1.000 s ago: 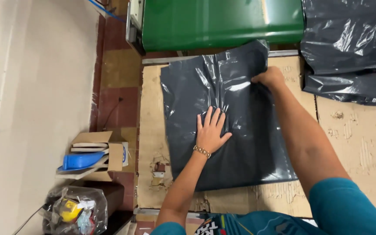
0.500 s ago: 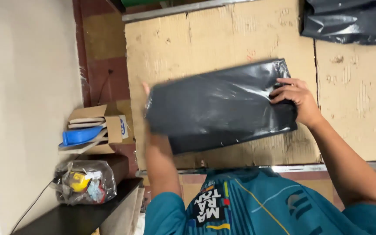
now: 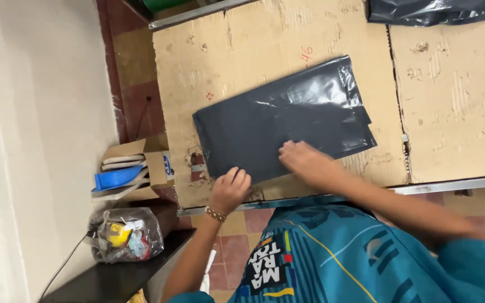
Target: Folding and stacking plastic bags from a production line
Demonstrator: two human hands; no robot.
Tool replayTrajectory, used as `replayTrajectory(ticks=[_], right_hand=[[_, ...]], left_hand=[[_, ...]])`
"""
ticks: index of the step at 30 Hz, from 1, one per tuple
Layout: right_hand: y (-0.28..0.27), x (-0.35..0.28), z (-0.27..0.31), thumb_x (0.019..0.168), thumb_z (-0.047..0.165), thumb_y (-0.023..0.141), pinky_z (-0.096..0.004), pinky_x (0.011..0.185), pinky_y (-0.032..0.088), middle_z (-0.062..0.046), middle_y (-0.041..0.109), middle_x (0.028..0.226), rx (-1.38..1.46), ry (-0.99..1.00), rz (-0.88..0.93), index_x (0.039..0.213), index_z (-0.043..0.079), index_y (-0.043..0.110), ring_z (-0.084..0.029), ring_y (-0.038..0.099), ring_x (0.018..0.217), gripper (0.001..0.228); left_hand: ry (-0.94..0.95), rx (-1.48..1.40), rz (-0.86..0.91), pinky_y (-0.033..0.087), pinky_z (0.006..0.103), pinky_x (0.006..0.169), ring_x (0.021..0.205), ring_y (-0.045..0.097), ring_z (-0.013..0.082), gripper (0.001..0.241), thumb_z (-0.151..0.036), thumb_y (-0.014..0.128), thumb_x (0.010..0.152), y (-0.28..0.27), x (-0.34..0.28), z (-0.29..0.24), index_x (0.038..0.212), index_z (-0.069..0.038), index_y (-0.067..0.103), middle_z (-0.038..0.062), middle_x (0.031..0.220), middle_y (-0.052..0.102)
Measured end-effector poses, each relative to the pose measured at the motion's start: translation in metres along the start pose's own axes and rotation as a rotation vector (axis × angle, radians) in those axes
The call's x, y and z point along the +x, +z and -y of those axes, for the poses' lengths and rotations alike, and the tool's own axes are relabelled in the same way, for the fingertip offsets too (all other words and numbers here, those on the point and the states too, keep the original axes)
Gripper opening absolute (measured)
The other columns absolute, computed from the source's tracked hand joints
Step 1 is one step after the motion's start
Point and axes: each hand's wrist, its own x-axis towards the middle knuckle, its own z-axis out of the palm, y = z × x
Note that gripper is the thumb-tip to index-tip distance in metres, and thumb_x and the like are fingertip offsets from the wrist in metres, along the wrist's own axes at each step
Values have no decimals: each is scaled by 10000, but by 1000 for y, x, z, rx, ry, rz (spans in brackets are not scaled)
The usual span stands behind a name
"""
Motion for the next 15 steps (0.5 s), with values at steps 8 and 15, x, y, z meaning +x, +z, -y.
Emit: replayTrajectory(ticks=[8,15], right_hand=[[63,7,61,902,353,637,-488,1070,441,-196,647,1259,358,93,-412,1299,40,616,-371,607,1197,507],[56,-60,32,1011,317,572,-367,793,566,-134,784,975,1908,1174,-295,1039,41,767,-196,734,897,340]], left_hand=[[24,-772,638,539,363,645,756,669,208,266,-425,622,838,-27,98,18,693,-203,636,-24,730,661],[-1442,-1363,833,470,504,893,1105,644,315,558,-485,268,1056,133,0,149,1446,-182,527,138,1256,649]])
